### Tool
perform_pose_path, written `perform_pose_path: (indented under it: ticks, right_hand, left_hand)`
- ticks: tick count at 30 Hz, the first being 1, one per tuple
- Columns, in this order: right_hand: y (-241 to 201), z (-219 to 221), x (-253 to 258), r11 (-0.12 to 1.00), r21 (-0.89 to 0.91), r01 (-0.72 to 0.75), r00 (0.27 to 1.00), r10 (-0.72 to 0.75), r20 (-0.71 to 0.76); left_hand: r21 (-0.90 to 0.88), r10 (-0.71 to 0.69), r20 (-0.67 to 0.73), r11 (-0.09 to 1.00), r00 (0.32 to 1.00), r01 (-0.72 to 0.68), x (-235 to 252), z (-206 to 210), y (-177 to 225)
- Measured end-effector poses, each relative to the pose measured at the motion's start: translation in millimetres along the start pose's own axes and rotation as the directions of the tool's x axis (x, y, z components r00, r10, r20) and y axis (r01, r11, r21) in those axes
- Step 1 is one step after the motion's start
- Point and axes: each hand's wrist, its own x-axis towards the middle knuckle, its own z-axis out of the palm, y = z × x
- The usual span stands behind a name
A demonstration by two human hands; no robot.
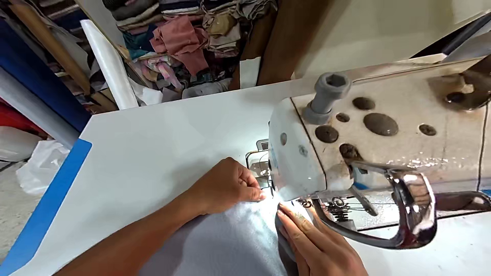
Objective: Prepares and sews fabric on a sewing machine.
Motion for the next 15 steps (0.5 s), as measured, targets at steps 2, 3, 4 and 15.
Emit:
perform_pose_path:
  ticks: [2, 3, 4, 15]
  right_hand:
    - [-1, 0, 0, 1.000, -0.007, -0.005, 1.000, 0.005, -0.006]
    - [-2, 0, -1, 1.000, -0.010, -0.008, 1.000, 0.008, -0.004]
    - [-2, -1, -1, 1.000, -0.017, -0.008, 1.000, 0.008, 0.001]
    - [15, -63, -18, 0.984, 0.173, 0.035, 0.992, -0.013, -0.124]
  left_hand:
    - [0.007, 0.012, -0.003, 1.000, 1.000, -0.012, 2, 1, -2]
    - [0.010, 0.014, 0.001, 1.000, 1.000, -0.014, 3, 1, -4]
    - [0.011, 0.008, 0.010, 1.000, 1.000, -0.008, 5, 2, -6]
    - [-0.039, 0.015, 0.070, 0.999, 0.997, -0.012, 15, 4, -16]
